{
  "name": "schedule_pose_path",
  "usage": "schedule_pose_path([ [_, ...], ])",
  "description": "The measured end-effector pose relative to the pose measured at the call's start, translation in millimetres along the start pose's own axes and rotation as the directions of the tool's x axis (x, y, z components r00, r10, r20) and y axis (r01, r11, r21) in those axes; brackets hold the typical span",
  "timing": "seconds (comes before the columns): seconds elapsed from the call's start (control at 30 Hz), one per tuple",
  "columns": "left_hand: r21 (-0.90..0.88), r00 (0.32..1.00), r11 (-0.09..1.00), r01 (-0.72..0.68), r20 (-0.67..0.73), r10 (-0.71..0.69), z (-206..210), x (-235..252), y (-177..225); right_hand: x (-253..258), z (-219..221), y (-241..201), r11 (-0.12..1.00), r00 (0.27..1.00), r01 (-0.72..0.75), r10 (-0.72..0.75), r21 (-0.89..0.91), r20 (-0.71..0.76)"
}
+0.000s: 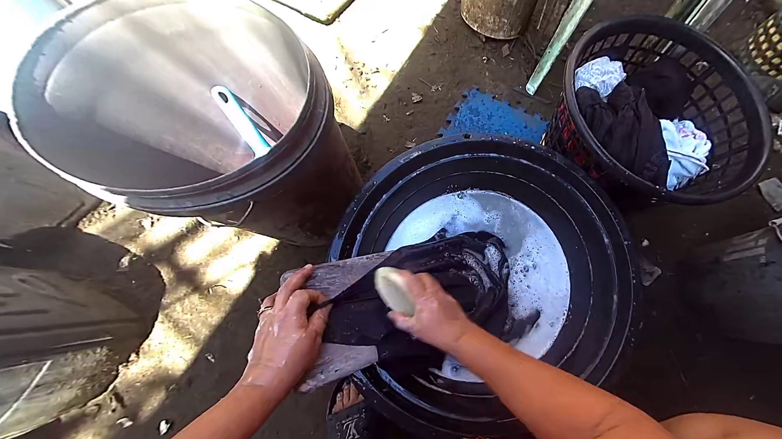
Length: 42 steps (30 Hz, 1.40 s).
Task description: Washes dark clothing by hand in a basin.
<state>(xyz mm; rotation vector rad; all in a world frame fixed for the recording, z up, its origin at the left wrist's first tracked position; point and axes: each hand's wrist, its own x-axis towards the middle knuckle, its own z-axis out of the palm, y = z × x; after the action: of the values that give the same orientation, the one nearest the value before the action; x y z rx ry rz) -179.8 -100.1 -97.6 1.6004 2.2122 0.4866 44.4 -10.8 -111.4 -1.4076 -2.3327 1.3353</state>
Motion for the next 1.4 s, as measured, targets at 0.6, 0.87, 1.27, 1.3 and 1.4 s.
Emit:
schedule_pose_path([
  [0.6, 0.015, 1.0, 1.0, -0.004, -0.005, 0.004, 0.4, 0.4, 0.5, 14.6, -67.4, 131.6, 0.906, 0.922, -0.377, 0.347, -0.191, -0.171],
  [0.87, 0.031, 1.0, 1.0, 0.004, -0.006, -0.004, -0.4, 2.3, 1.3, 0.3, -93.2, 237.3, 0.825, 0.743, -0.565, 0.516, 0.014, -0.425],
  [1.27, 0.035, 1.0, 0.999, -0.004, 0.0, 0.004, -1.2, 0.8, 0.8, -0.5, 8.1, -9.5, 0.983, 0.984, 0.176, -0.174, -0.051, 0.045],
  [1.3, 0.046, 1.0, 0.999, 0.001, 0.008, -0.001, -1.0, 0.7, 1.4, 1.0, 0.1, 13.7, 0.994, 0.997, 0.082, -0.081, -0.076, 0.005],
  [1.4, 0.056, 1.0, 0.998, 0.011, 0.023, -0.013, -1.4, 1.1, 2.9, 17.5, -42.3, 105.4, 0.952, 0.95, -0.287, 0.268, -0.108, -0.16],
])
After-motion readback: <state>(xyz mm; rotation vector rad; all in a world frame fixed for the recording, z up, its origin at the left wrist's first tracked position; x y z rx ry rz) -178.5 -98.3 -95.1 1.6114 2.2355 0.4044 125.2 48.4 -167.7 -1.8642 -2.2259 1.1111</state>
